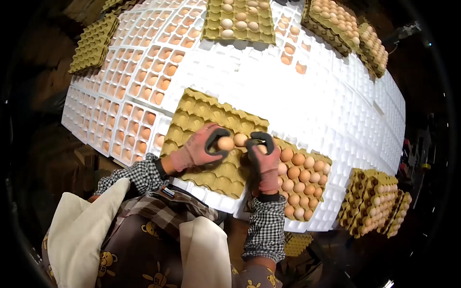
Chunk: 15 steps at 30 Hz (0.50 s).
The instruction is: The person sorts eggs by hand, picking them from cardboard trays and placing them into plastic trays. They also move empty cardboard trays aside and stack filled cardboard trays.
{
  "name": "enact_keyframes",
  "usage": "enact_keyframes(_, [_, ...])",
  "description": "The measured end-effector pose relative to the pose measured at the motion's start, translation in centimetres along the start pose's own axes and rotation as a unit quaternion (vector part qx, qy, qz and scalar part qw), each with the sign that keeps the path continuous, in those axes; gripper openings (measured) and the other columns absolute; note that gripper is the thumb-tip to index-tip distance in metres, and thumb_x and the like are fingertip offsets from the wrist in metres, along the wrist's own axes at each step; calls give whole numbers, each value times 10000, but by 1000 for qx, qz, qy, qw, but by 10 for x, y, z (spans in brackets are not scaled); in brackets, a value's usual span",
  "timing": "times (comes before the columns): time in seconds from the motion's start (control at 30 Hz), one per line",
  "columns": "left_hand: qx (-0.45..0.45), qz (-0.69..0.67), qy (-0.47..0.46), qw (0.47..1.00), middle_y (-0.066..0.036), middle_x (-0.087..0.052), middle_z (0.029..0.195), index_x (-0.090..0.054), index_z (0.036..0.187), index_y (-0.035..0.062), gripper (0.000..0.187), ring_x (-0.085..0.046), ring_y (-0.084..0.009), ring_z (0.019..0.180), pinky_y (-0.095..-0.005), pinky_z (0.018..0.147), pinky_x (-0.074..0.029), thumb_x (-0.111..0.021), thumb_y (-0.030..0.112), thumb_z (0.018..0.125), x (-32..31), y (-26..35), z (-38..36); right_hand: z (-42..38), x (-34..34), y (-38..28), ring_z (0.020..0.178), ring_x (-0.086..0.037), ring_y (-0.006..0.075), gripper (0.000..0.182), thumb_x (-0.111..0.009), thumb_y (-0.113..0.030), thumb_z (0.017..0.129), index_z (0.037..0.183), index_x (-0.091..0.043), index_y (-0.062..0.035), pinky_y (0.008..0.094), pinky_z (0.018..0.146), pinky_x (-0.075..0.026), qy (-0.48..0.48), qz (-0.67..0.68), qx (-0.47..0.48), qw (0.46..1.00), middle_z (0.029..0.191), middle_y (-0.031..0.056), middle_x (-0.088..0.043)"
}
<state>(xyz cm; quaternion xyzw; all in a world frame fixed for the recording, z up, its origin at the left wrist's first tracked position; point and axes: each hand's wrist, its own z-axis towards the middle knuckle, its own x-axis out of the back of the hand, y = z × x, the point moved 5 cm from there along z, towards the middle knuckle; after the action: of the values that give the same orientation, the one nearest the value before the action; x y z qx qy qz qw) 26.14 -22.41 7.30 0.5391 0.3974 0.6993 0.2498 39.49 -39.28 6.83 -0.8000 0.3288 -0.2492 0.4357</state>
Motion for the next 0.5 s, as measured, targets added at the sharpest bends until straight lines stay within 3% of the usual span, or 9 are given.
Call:
enact_keyframes(0.03, [37, -47, 78, 995, -139, -608, 1142, -570, 1220, 64, 547, -610, -265, 1065, -366, 922, -509, -800, 211, 746, 19, -9, 7, 5, -13, -7, 961, -612, 270, 416, -785, -186, 723, 1108, -663, -85, 355, 848, -488, 8, -253, 140, 957, 1081, 116, -610])
enact_keyframes(0.07, [71, -95, 155, 981, -128, -617, 1130, -565, 1241, 51, 530, -630, -229, 1029, -325, 884, -530, -786, 172, 774, 40, -18, 16, 3, -31, -8, 1007, -598, 288, 484, -804, -216, 685, 1133, -651, -113, 391, 876, -483, 22, -482, 271, 833, 1143, 116, -598])
enact_keyframes(0.1, [92, -112, 190, 971, -144, -613, 1121, -571, 1224, 48, 507, -631, -270, 1016, -338, 884, -524, -770, 153, 769, 60, -27, 31, 7, -38, 2, 1105, -556, 304, 542, -817, -229, 661, 1163, -626, -156, 435, 933, -461, 18, -534, 246, 809, 1243, 81, -559])
enact_keyframes(0.13, [110, -132, 228, 959, -159, -610, 1112, -576, 1208, 44, 485, -631, -311, 1003, -351, 883, -519, -754, 133, 765, 80, -39, 51, 7, -38, -8, 1057, -587, 308, 486, -814, -197, 658, 1109, -647, -130, 423, 911, -485, 16, -510, 246, 824, 1162, 91, -599])
enact_keyframes(0.27, [112, 235, 261, 929, -163, -648, 1103, -609, 1207, 90, 450, -645, -345, 960, -419, 829, -533, -713, 244, 798, 133, -123, 124, 32, -20, -23, 881, -671, 200, 460, -814, -63, 670, 1107, -671, -52, 306, 810, -535, -20, -145, 211, 966, 1029, 78, -661])
enact_keyframes(0.33, [289, 232, 117, 921, -175, -666, 1052, -655, 1139, 112, 383, -640, -359, 955, -447, 838, -521, -683, 301, 807, 130, -193, 139, 59, -40, -48, 878, -670, 205, 474, -818, -66, 665, 1113, -665, -37, 304, 810, -534, -22, -39, 140, 989, 1031, 83, -667])
enact_keyframes(0.4, [180, 191, 177, 948, -172, -674, 1034, -670, 1140, 111, 364, -634, -352, 979, -421, 888, -506, -676, 269, 812, 127, -191, 122, 100, -78, -72, 917, -662, 226, 438, -814, -81, 686, 1093, -663, -24, 324, 834, -525, -19, 1, 187, 982, 1026, 97, -675])
enact_keyframes(0.47, [97, 138, 207, 964, -156, -667, 1068, -668, 1136, 85, 353, -617, -339, 1021, -412, 909, -492, -686, 210, 807, 126, -148, 90, 144, -121, -94, 981, -645, 262, 405, -817, -142, 706, 1073, -667, -59, 358, 868, -515, 16, -27, 323, 946, 1064, 106, -656])
enact_keyframes(0.5, [93, 145, 209, 963, -150, -657, 1087, -652, 1160, 61, 364, -612, -317, 1027, -387, 904, -496, -688, 168, 813, 128, -122, 68, 162, -140, -103, 996, -636, 280, 419, -821, -171, 704, 1083, -665, -84, 377, 878, -510, 47, -123, 330, 935, 1084, 107, -636])
